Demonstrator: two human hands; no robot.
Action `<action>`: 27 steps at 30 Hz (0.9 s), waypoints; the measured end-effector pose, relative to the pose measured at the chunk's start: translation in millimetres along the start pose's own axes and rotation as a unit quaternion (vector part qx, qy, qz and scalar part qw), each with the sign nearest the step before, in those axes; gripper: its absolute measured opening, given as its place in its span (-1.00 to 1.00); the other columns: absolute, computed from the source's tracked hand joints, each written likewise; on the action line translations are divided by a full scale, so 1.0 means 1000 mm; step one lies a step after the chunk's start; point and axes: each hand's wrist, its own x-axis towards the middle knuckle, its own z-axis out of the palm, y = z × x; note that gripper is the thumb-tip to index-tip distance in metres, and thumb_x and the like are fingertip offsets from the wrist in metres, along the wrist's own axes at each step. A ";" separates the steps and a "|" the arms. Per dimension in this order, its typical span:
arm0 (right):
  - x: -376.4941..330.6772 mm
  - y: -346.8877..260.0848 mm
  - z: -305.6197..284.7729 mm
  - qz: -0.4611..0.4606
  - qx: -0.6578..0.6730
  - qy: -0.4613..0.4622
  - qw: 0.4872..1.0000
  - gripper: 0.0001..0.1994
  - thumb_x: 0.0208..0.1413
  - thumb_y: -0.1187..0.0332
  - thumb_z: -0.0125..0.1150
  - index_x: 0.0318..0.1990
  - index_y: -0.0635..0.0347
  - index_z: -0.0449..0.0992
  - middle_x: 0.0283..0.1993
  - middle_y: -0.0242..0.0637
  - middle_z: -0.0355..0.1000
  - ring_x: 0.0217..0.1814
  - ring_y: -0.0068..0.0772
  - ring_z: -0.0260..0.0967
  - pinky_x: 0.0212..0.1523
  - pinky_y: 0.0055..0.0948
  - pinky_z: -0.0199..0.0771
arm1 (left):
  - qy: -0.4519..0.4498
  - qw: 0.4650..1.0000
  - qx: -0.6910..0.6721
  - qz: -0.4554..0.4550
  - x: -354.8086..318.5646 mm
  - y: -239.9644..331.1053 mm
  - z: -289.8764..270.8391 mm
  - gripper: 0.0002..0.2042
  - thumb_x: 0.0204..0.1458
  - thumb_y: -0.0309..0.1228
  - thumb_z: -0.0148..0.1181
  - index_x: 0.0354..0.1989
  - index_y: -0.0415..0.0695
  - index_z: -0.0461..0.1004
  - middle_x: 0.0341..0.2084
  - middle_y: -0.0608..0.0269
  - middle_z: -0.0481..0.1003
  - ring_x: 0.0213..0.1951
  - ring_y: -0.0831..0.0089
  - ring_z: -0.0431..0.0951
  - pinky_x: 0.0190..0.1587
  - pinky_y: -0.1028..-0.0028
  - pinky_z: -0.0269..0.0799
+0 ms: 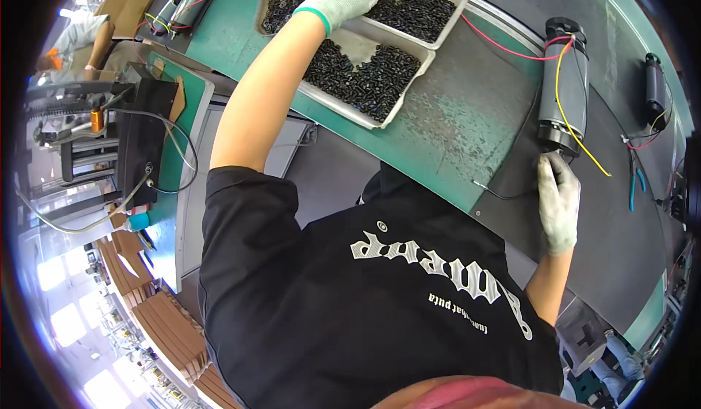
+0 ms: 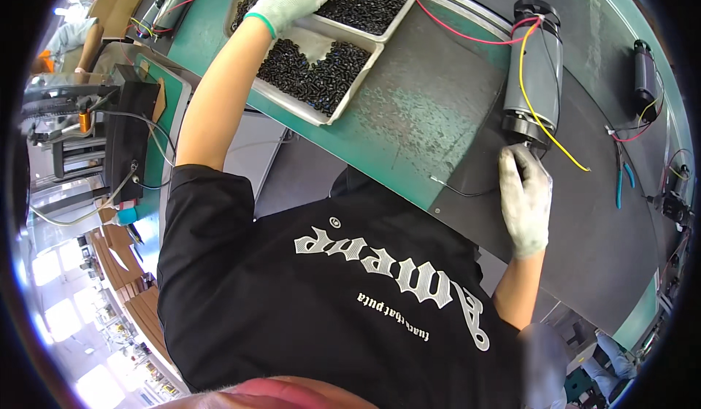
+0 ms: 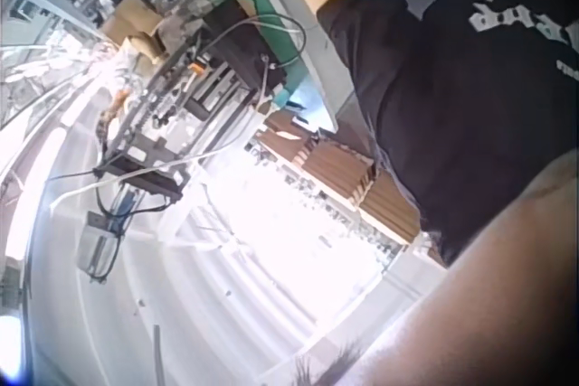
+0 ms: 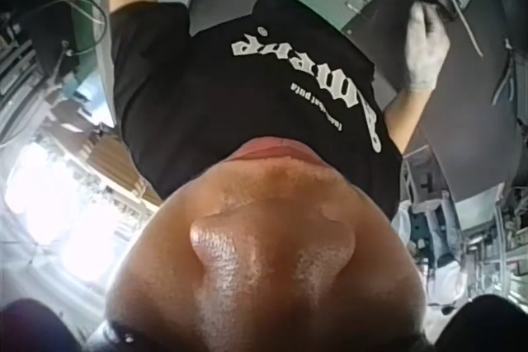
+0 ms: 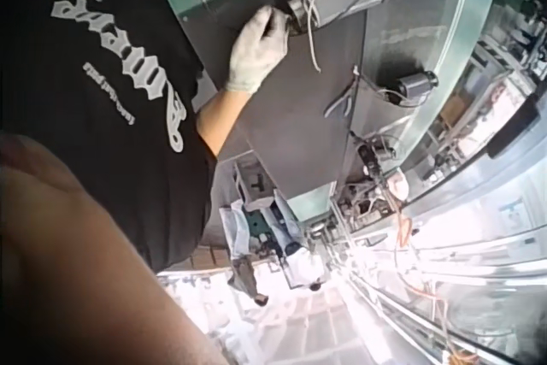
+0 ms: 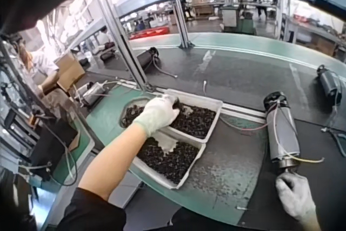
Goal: Assembling industrial motors and fans by attaching components with an electric screwdriver.
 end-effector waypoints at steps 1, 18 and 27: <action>-0.006 -0.001 -0.004 0.041 0.109 -0.025 0.993 -0.75 0.20 0.30 0.02 -0.16 0.31 0.51 -0.34 -0.24 0.48 -0.36 -0.41 0.38 -0.28 -0.45 0.33 | -0.006 1.000 0.026 -0.006 0.007 0.003 0.007 -0.67 0.00 -0.23 0.11 -0.13 -0.17 0.51 -0.18 -0.09 0.52 -0.08 0.03 0.51 0.00 0.19 0.42; -0.025 0.206 -0.234 -0.043 -0.032 0.661 0.749 -0.39 0.06 0.32 0.33 0.25 0.23 0.20 0.23 -0.15 0.21 0.25 -0.29 0.17 0.24 -0.34 0.20 | -0.011 0.964 0.254 0.081 0.011 0.001 0.015 -0.71 -0.01 -0.37 0.03 -0.08 -0.10 0.47 -0.19 -0.04 0.52 -0.18 0.01 0.54 -0.08 0.15 0.45; 0.018 0.272 -0.342 -0.045 0.202 0.235 0.950 -0.61 0.17 0.32 0.14 0.13 0.24 0.36 -0.08 -0.39 0.44 -0.06 -0.57 0.36 -0.06 -0.56 0.31 | 0.003 0.981 0.193 0.027 0.022 -0.006 0.023 -0.75 0.01 -0.47 -0.14 -0.25 -0.19 0.50 -0.37 -0.16 0.55 -0.25 -0.04 0.58 -0.14 0.12 0.48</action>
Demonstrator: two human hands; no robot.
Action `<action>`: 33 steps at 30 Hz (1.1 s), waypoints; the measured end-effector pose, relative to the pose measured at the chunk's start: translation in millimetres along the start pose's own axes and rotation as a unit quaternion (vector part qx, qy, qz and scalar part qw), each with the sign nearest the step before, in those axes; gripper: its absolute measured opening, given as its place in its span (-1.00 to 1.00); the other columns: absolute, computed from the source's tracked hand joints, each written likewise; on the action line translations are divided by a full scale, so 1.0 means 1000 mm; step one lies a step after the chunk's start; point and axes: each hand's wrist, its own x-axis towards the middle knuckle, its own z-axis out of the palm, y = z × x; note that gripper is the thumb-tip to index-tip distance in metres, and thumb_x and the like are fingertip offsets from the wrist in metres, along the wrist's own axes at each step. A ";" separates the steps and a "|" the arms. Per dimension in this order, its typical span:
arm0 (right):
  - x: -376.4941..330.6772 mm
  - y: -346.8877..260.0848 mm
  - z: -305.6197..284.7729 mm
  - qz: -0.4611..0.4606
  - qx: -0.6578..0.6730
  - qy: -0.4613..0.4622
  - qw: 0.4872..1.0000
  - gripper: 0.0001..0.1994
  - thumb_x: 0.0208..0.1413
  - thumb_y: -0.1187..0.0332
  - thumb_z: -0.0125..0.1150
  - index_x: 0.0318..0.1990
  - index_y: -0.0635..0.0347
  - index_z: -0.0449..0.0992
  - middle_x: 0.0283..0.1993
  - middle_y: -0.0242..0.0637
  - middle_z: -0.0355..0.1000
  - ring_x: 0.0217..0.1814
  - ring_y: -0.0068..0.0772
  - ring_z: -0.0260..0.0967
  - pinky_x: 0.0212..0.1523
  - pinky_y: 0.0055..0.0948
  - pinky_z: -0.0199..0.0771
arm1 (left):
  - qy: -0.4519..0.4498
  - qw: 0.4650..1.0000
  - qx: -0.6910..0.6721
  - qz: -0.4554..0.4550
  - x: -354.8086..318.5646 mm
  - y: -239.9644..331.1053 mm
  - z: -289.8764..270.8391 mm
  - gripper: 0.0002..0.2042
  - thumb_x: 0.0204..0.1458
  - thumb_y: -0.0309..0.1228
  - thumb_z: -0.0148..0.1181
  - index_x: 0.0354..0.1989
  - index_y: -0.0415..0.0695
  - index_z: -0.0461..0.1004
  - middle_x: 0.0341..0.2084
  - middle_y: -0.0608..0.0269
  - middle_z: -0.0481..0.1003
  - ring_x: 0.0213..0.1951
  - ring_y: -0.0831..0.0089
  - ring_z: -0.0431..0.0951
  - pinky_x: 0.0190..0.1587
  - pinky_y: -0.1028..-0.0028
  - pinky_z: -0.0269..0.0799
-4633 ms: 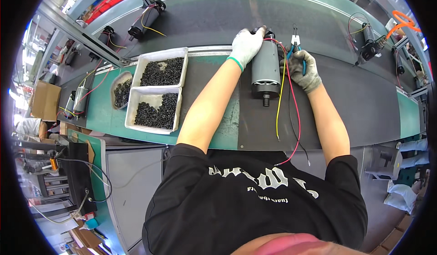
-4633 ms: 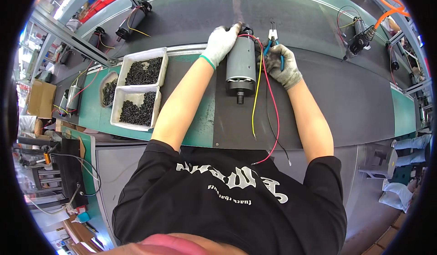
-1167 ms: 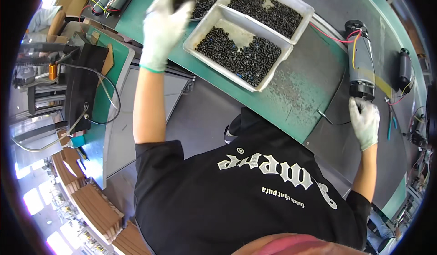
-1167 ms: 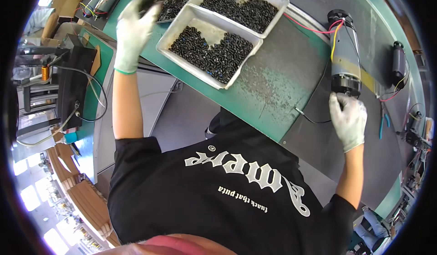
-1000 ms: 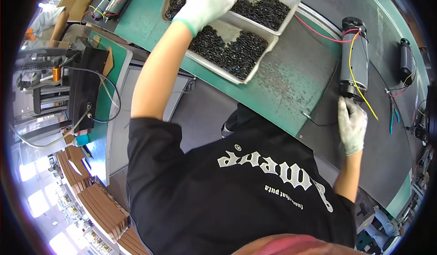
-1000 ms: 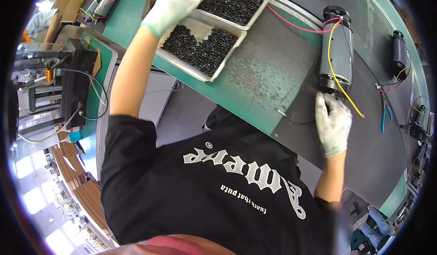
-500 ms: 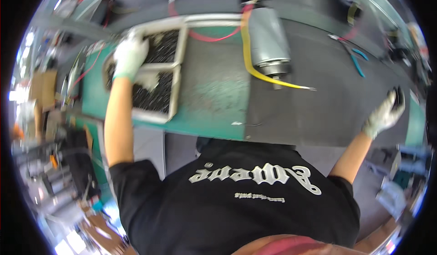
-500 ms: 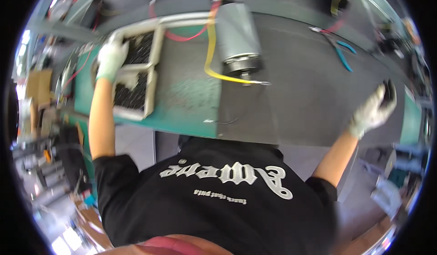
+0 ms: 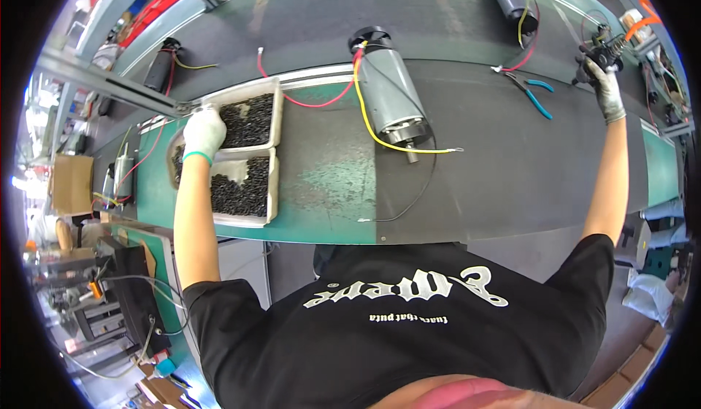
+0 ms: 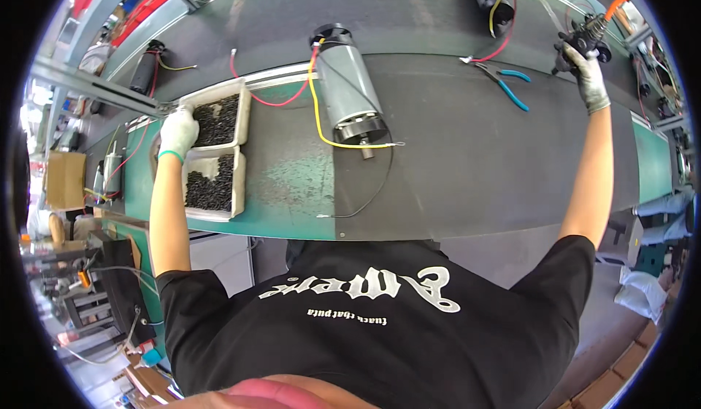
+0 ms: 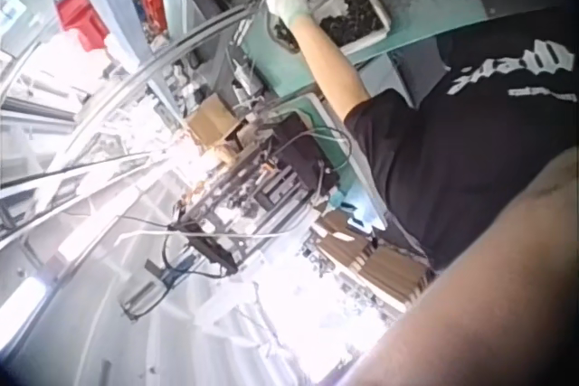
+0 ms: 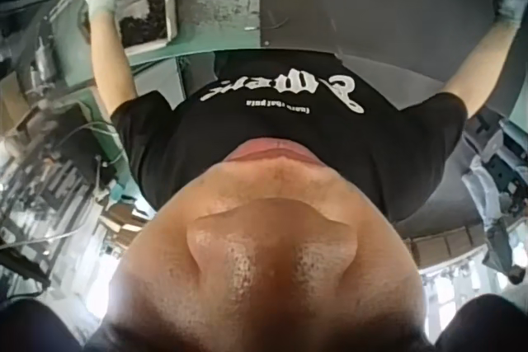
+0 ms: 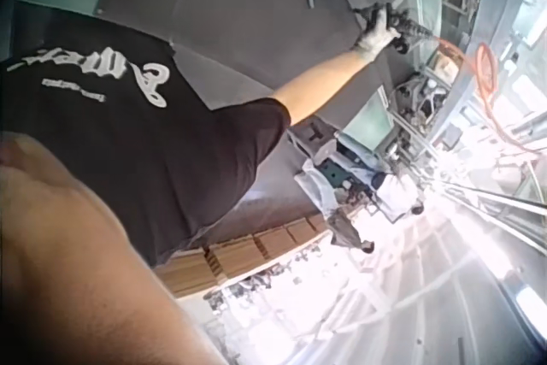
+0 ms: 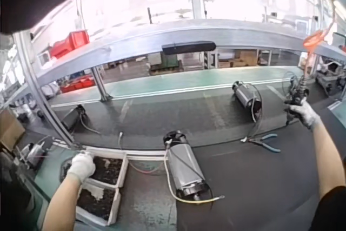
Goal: Assembling industrial motors and fans by attaching components with an electric screwdriver.
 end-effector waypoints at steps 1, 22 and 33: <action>0.003 -0.009 -0.005 0.010 -0.031 -0.015 0.999 -0.62 0.15 0.34 0.16 0.10 0.27 0.38 -0.09 -0.35 0.45 -0.01 -0.49 0.39 0.02 -0.49 0.35 | -0.014 1.000 -0.002 0.018 0.006 0.005 -0.003 -0.76 0.00 -0.48 -0.12 -0.25 -0.19 0.50 -0.37 -0.16 0.55 -0.25 -0.04 0.58 -0.14 0.13 0.48; -0.167 -0.124 0.289 -0.030 0.414 -0.188 0.890 -0.59 -0.17 0.22 0.39 -0.24 0.02 0.25 -0.41 -0.43 0.13 -0.43 -0.48 0.07 -0.42 -0.47 0.05 | 0.004 0.507 -0.861 -0.039 -0.131 0.171 -0.101 -0.64 0.18 -0.05 0.04 -0.22 -0.15 0.38 -0.52 0.30 0.43 -0.64 0.66 0.35 -0.64 0.68 0.15; -0.164 -0.178 0.287 -0.053 0.462 -0.018 0.885 -0.72 -0.10 0.28 0.31 -0.34 0.06 0.28 -0.41 -0.46 0.15 -0.43 -0.55 0.02 -0.42 -0.49 -0.01 | -0.147 0.212 -0.966 -0.014 -0.153 0.257 -0.092 -0.77 0.20 -0.28 0.09 -0.13 -0.19 0.44 -0.24 0.18 0.52 -0.66 0.68 0.17 -0.54 0.65 0.16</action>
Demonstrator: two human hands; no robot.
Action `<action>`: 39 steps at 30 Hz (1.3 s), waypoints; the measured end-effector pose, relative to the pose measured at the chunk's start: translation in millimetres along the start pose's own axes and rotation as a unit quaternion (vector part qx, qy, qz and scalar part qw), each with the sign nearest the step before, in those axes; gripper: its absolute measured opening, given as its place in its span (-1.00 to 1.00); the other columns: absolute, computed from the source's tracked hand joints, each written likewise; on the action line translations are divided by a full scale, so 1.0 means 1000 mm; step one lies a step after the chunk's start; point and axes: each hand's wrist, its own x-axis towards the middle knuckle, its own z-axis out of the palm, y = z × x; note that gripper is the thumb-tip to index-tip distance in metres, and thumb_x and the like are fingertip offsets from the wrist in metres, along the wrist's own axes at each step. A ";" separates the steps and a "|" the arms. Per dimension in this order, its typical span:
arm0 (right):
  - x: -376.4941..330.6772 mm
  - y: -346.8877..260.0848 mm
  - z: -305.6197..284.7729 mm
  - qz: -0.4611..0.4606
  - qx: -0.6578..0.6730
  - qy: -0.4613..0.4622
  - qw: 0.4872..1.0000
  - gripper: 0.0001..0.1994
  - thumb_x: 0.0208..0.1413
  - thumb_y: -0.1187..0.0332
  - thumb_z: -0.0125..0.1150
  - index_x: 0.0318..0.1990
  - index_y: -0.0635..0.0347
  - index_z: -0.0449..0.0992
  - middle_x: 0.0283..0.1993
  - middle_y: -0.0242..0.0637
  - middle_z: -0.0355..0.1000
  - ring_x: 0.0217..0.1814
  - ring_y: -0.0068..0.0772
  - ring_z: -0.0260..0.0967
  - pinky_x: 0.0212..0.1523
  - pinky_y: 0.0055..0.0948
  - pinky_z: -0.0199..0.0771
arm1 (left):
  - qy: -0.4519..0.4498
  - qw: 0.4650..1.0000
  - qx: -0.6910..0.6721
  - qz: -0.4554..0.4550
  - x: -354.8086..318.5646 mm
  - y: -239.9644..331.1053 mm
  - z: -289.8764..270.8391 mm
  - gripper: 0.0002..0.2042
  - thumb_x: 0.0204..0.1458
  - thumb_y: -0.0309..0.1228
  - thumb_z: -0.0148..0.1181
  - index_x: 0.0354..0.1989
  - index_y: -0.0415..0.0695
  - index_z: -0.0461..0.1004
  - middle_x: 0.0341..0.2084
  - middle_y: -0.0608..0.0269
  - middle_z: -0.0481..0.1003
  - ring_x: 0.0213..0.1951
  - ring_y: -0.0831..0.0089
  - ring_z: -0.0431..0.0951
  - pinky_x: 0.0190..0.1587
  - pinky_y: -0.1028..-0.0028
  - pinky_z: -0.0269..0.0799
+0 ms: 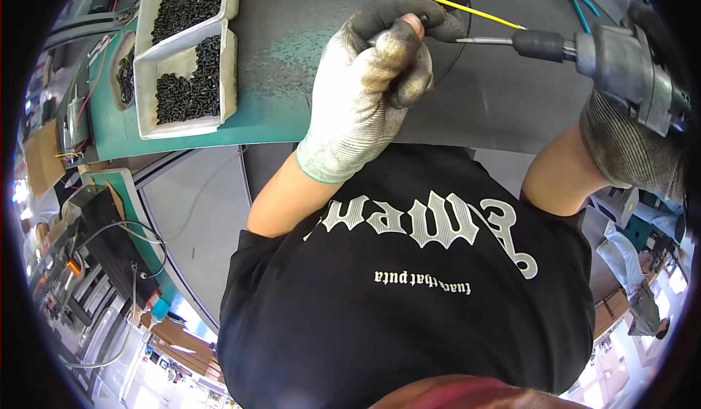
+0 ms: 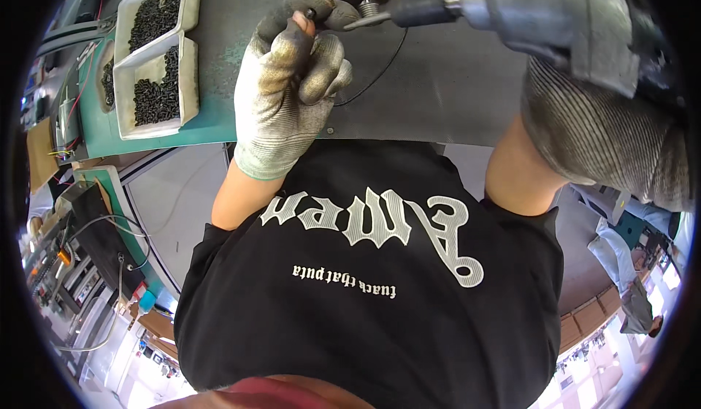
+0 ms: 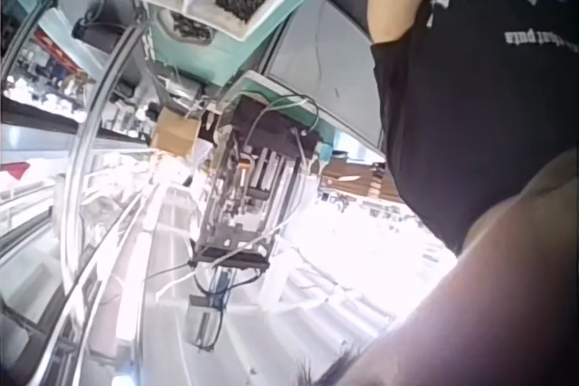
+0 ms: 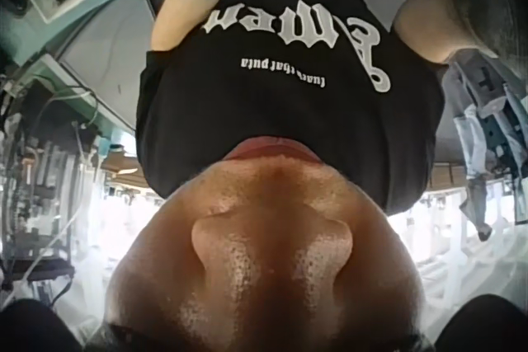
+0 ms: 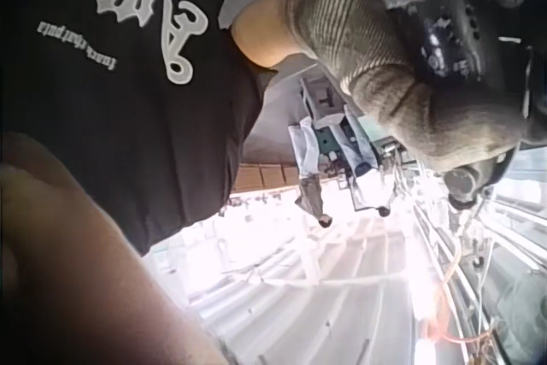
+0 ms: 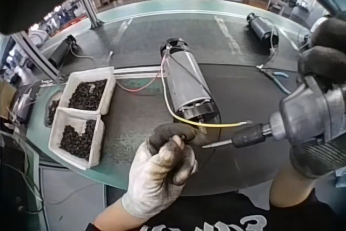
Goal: Assembling industrial motors and fans by attaching components with an electric screwdriver.
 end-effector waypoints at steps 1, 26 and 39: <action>0.000 0.010 0.001 -0.002 -0.003 0.003 1.000 -0.72 -0.10 0.28 0.31 -0.34 0.06 0.28 -0.41 -0.46 0.16 -0.42 -0.55 0.03 -0.42 -0.48 0.00 | -0.009 1.000 0.020 0.006 -0.001 -0.002 -0.001 -0.80 0.20 -0.28 0.09 -0.10 -0.09 0.44 -0.21 0.27 0.50 -0.68 0.70 0.10 -0.52 0.62 0.14; 0.015 0.029 -0.005 0.008 -0.034 0.036 0.999 -0.76 -0.05 0.33 0.30 -0.25 0.05 0.38 -0.28 -0.46 0.27 -0.24 -0.53 0.18 -0.25 -0.37 0.20 | 0.188 0.945 -0.091 -0.251 0.012 -0.039 0.005 -0.69 0.25 -0.05 -0.05 -0.29 -0.04 0.42 -0.56 0.42 0.30 -0.51 0.55 0.38 -0.32 0.52 0.34; 0.036 0.049 0.006 0.008 -0.050 0.035 0.998 -0.77 -0.03 0.35 0.30 -0.21 0.05 0.42 -0.21 -0.46 0.33 -0.15 -0.53 0.26 -0.16 -0.30 0.31 | 0.089 0.962 -0.196 -0.170 0.022 -0.047 -0.016 -0.85 0.24 -0.42 0.00 -0.19 -0.24 0.42 -0.27 0.13 0.51 -0.40 0.60 0.43 -0.35 0.57 0.38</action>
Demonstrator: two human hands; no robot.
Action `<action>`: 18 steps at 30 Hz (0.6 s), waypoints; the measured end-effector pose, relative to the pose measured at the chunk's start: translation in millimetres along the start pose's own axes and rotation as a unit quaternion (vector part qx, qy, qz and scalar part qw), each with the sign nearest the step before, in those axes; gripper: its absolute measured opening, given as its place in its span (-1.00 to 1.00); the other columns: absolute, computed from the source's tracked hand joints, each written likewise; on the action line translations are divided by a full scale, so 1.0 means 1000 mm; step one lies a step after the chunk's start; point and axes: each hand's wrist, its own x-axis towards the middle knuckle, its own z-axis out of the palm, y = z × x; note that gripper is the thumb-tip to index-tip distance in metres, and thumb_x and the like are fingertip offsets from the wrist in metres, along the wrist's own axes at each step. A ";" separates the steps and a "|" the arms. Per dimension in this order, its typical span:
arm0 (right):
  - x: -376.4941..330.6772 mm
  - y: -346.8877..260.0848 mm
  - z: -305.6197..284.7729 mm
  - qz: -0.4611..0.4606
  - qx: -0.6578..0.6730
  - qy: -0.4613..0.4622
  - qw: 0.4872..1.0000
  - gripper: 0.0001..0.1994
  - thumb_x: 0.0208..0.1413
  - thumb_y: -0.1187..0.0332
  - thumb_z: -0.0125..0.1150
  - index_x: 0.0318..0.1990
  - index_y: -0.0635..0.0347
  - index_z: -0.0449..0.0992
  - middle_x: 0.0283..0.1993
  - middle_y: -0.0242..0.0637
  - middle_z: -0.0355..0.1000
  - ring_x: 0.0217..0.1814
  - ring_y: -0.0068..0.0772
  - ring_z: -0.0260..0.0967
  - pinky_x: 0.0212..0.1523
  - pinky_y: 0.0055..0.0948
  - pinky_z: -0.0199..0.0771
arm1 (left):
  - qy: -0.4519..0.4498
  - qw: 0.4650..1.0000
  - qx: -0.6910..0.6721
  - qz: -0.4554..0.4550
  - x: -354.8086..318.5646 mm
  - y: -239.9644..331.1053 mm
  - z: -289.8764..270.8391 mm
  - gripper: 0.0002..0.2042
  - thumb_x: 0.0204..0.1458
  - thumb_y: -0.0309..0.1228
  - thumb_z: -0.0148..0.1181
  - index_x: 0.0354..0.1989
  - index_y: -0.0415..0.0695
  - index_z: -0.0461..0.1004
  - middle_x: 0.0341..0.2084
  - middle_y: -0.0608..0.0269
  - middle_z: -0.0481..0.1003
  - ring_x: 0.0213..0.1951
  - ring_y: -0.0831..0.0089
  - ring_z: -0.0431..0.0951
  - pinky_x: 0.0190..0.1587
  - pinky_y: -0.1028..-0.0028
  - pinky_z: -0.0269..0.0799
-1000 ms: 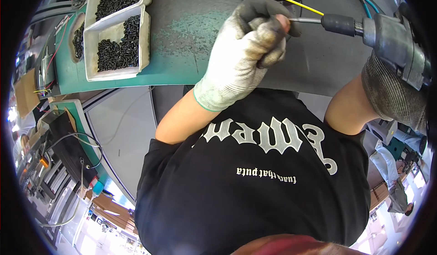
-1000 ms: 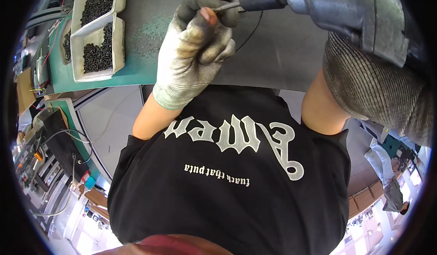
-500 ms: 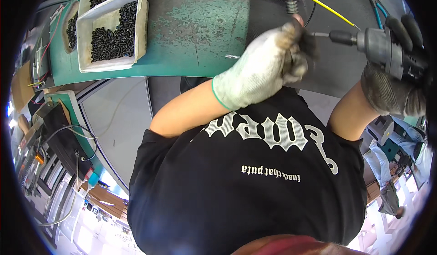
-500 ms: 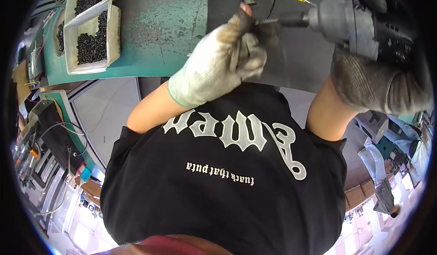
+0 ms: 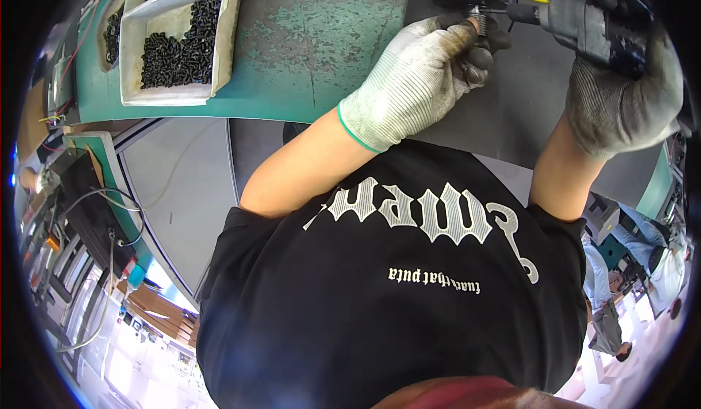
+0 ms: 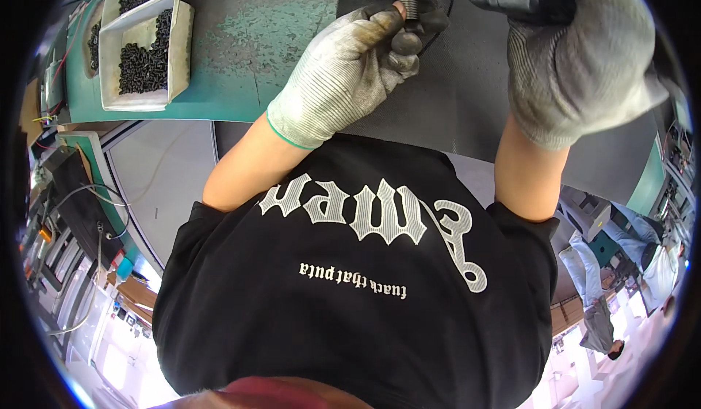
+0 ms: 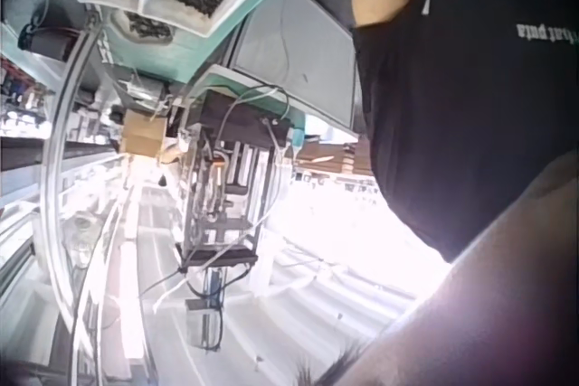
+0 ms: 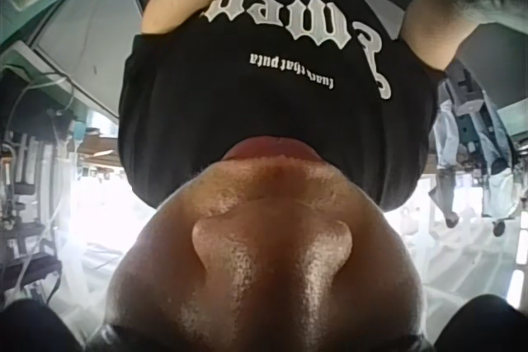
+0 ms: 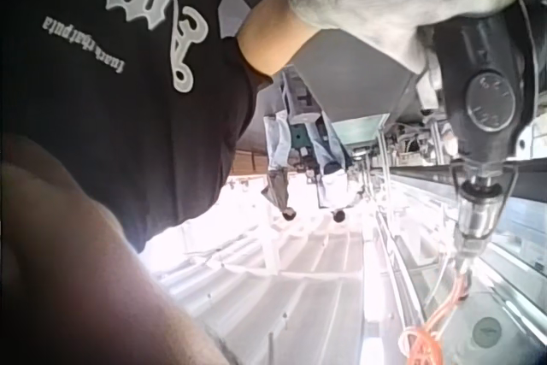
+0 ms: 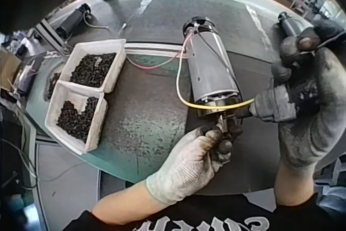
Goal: Assembling industrial motors and fans by attaching components with an electric screwdriver.
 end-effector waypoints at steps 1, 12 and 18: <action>-0.003 0.002 0.009 0.002 -0.001 -0.001 1.000 -0.77 -0.02 0.35 0.30 -0.20 0.05 0.43 -0.20 -0.46 0.34 -0.14 -0.53 0.27 -0.15 -0.30 0.32 | 0.002 1.000 -0.003 0.003 0.000 0.000 -0.002 -0.85 0.24 -0.42 0.00 -0.19 -0.24 0.42 -0.27 0.13 0.51 -0.40 0.60 0.43 -0.35 0.57 0.38; 0.021 -0.003 -0.019 -0.021 -0.008 0.007 1.000 -0.77 0.00 0.38 0.30 -0.17 0.05 0.47 -0.15 -0.46 0.39 -0.06 -0.52 0.33 -0.07 -0.25 0.41 | 0.023 0.998 0.052 0.016 0.003 0.003 0.005 -0.87 0.22 -0.46 -0.01 -0.19 -0.22 0.43 -0.42 0.32 0.45 -0.44 0.62 0.42 -0.34 0.59 0.37; 0.012 -0.045 -0.030 -0.037 0.089 -0.052 0.994 -0.77 0.01 0.39 0.30 -0.15 0.05 0.49 -0.12 -0.46 0.42 -0.02 -0.52 0.37 -0.03 -0.22 0.46 | 0.161 0.765 0.575 0.241 -0.006 0.000 0.006 -0.76 0.02 -0.34 0.22 -0.35 -0.30 0.41 -0.54 -0.07 0.51 -0.48 0.09 0.56 -0.35 0.28 0.49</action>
